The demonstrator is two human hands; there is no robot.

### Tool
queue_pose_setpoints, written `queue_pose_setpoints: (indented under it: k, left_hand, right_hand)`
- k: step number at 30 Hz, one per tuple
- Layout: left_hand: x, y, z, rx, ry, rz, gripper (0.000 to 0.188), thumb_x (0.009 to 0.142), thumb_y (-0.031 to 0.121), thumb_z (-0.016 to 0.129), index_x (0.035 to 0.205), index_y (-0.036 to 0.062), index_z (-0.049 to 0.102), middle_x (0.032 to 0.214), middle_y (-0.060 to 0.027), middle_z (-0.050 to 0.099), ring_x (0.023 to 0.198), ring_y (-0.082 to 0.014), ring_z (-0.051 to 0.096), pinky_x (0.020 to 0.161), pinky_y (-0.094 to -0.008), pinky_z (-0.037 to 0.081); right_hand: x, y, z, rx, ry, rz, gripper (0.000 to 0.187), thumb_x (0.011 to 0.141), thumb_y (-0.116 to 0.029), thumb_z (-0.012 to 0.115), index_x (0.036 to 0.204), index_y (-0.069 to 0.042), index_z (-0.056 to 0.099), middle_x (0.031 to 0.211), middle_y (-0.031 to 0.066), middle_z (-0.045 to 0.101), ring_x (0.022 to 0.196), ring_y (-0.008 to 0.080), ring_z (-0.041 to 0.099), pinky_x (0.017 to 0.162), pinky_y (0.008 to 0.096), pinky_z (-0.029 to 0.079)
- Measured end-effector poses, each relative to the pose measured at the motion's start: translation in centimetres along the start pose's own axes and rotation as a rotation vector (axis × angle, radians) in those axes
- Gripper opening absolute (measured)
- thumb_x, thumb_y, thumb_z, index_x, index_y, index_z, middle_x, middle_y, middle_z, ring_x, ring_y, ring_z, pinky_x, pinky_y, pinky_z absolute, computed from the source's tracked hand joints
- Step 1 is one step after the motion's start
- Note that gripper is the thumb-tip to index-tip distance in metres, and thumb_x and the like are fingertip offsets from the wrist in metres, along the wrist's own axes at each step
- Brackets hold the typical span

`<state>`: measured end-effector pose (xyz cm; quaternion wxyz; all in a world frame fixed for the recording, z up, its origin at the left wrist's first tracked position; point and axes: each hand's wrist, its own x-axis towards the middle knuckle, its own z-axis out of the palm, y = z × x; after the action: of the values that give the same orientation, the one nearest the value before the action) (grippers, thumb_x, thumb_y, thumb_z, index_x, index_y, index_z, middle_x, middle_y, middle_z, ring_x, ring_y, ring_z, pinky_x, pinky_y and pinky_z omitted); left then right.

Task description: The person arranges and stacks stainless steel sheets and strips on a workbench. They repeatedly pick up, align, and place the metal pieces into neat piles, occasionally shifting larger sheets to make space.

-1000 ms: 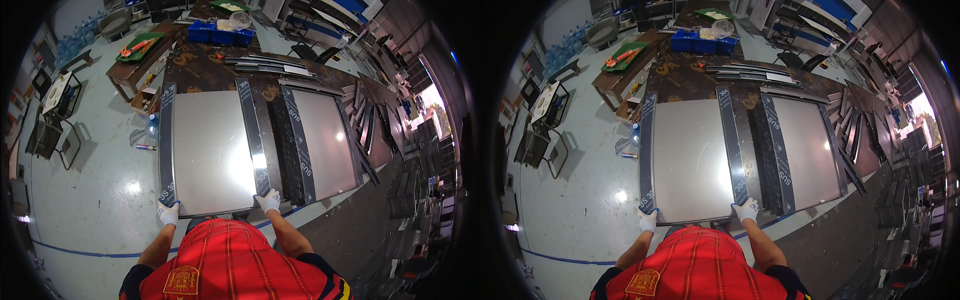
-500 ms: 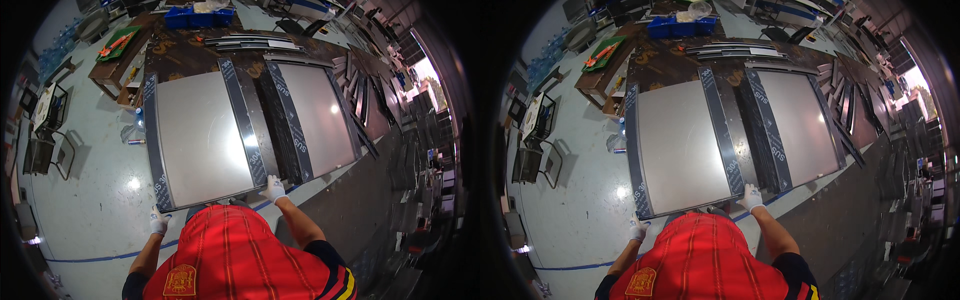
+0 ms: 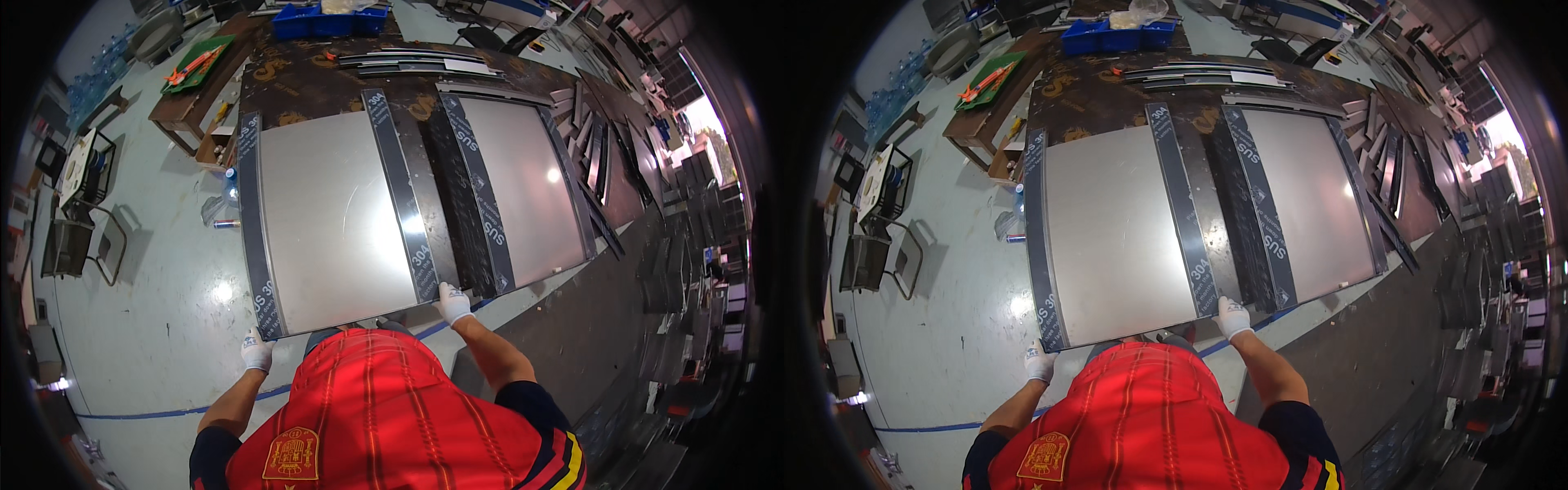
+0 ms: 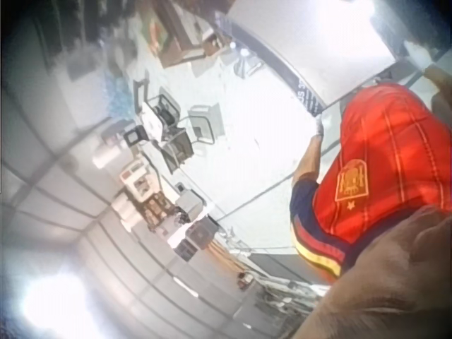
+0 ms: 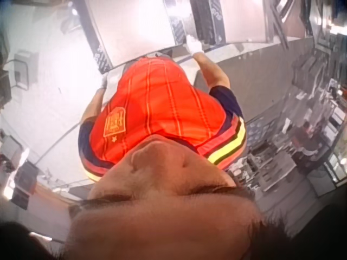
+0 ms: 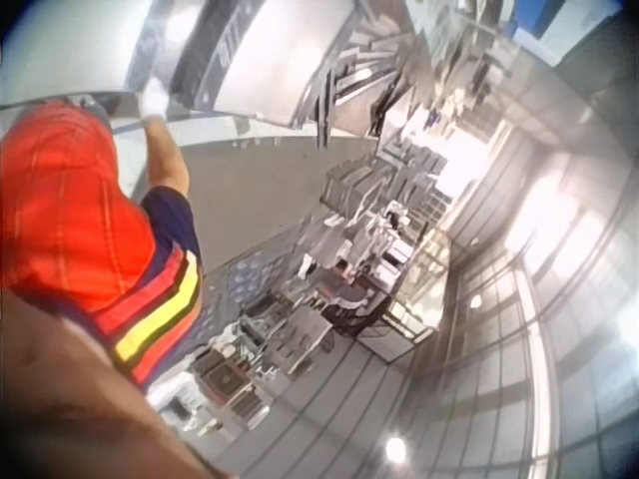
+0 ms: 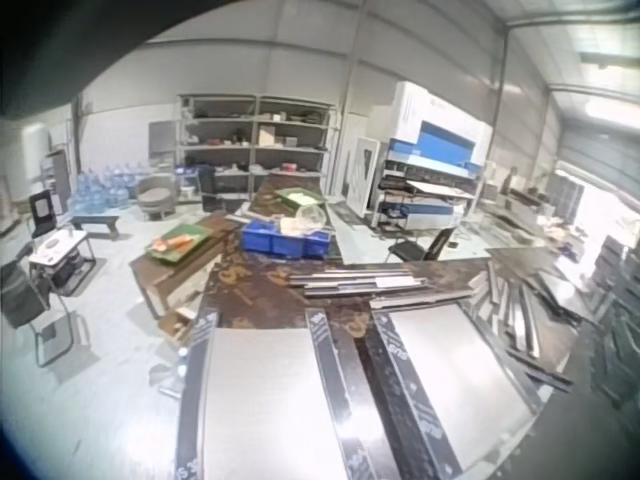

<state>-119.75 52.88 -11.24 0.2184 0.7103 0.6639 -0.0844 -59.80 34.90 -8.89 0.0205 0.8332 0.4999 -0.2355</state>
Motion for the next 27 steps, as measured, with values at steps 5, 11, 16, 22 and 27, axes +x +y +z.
queue_pose_setpoints:
  k: [5, 11, 16, 22, 27]
  left_hand:
    - [0.2, -0.8, 0.9, -0.003, -0.044, 0.012, 0.076, 0.087, 0.040, 0.089, 0.146, 0.0007, 0.062, 0.127, -0.0248, 0.074, 0.118, -0.0449, 0.072, 0.102, -0.0523, 0.058]
    - [0.7, -2.5, 1.7, -0.008, -0.044, 0.044, 0.080, 0.092, 0.047, 0.083, 0.150, -0.0028, 0.059, 0.129, -0.0264, 0.075, 0.120, -0.0450, 0.072, 0.104, -0.0526, 0.057]
    - [0.4, -2.8, 2.3, 0.022, 0.015, 0.096, 0.080, 0.093, 0.050, 0.079, 0.150, -0.0025, 0.059, 0.128, -0.0275, 0.075, 0.118, -0.0448, 0.073, 0.103, -0.0530, 0.057]
    - [1.5, -2.3, 0.7, -0.066, -0.052, 0.109, 0.075, 0.091, 0.048, 0.083, 0.145, -0.0008, 0.062, 0.121, -0.0243, 0.078, 0.110, -0.0440, 0.076, 0.097, -0.0556, 0.059]
    - [1.1, -2.2, 1.9, 0.075, -0.009, 0.092, 0.080, 0.091, 0.049, 0.083, 0.148, -0.0015, 0.061, 0.120, -0.0237, 0.078, 0.110, -0.0425, 0.076, 0.097, -0.0540, 0.059]
  right_hand:
    - [0.0, 0.2, 0.2, 0.010, 0.011, 0.025, 0.050, 0.088, -0.031, 0.090, 0.119, -0.005, 0.061, 0.119, 0.0243, 0.076, 0.113, 0.0456, 0.075, 0.096, 0.0553, 0.059]
    - [1.0, 0.6, -0.8, 0.112, -0.054, -0.009, 0.048, 0.087, -0.022, 0.091, 0.122, -0.003, 0.064, 0.121, 0.0274, 0.076, 0.117, 0.0485, 0.073, 0.099, 0.0565, 0.058]
    - [1.2, -0.2, -0.5, 0.130, -0.056, 0.065, 0.048, 0.086, -0.021, 0.091, 0.122, -0.003, 0.065, 0.122, 0.0277, 0.077, 0.118, 0.0480, 0.073, 0.100, 0.0557, 0.058]
    - [1.2, -0.3, -0.5, 0.117, -0.082, 0.192, 0.053, 0.086, -0.027, 0.092, 0.125, -0.003, 0.066, 0.125, 0.0274, 0.077, 0.124, 0.0471, 0.073, 0.106, 0.0545, 0.058]
    - [1.4, -1.5, -0.5, -0.025, -0.062, 0.146, 0.054, 0.086, -0.032, 0.093, 0.123, -0.003, 0.067, 0.118, 0.0260, 0.079, 0.117, 0.0447, 0.077, 0.101, 0.0542, 0.061]
